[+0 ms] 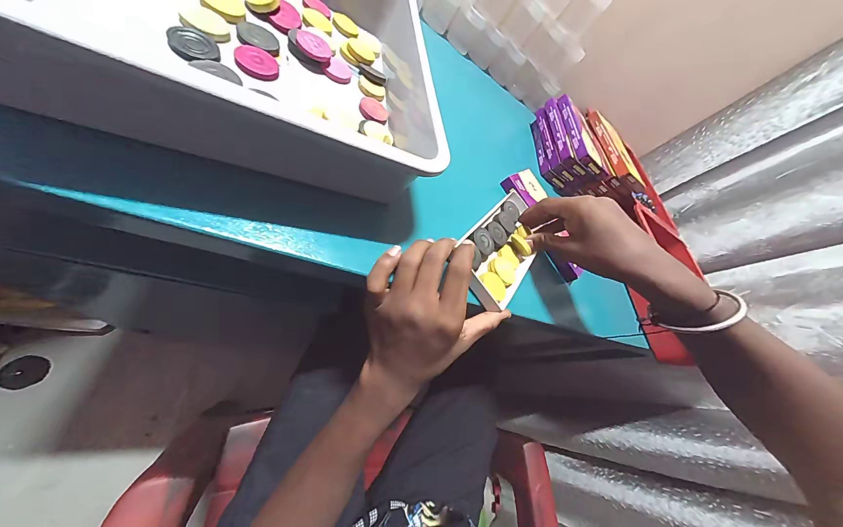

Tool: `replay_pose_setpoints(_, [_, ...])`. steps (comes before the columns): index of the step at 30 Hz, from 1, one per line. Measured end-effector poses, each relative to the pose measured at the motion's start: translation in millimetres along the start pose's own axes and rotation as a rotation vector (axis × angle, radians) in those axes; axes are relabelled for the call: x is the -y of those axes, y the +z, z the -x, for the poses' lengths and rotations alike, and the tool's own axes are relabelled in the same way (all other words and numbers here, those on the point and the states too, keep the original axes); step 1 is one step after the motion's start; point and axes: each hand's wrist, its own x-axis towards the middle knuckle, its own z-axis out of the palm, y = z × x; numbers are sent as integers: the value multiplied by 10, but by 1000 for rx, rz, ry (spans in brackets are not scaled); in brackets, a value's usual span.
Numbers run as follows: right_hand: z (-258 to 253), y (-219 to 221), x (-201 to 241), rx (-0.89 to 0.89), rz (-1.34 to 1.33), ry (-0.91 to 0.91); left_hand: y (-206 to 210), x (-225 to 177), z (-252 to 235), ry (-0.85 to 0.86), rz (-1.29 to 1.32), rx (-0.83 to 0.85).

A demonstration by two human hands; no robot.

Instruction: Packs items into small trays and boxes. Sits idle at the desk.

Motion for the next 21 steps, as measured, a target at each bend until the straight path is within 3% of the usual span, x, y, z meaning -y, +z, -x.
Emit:
replay_pose_setpoints(7, [43,-34,64,24,-16,-20,-3,-2,-3,2,3,-2])
replay_pose_setpoints(12, [34,-104,41,-78,23,14,-1,-5,0,0,3,-2])
replay_pose_setpoints(21, [-48,-22,-115,-110,4,-7,-3,-4,-4,0,-2,0])
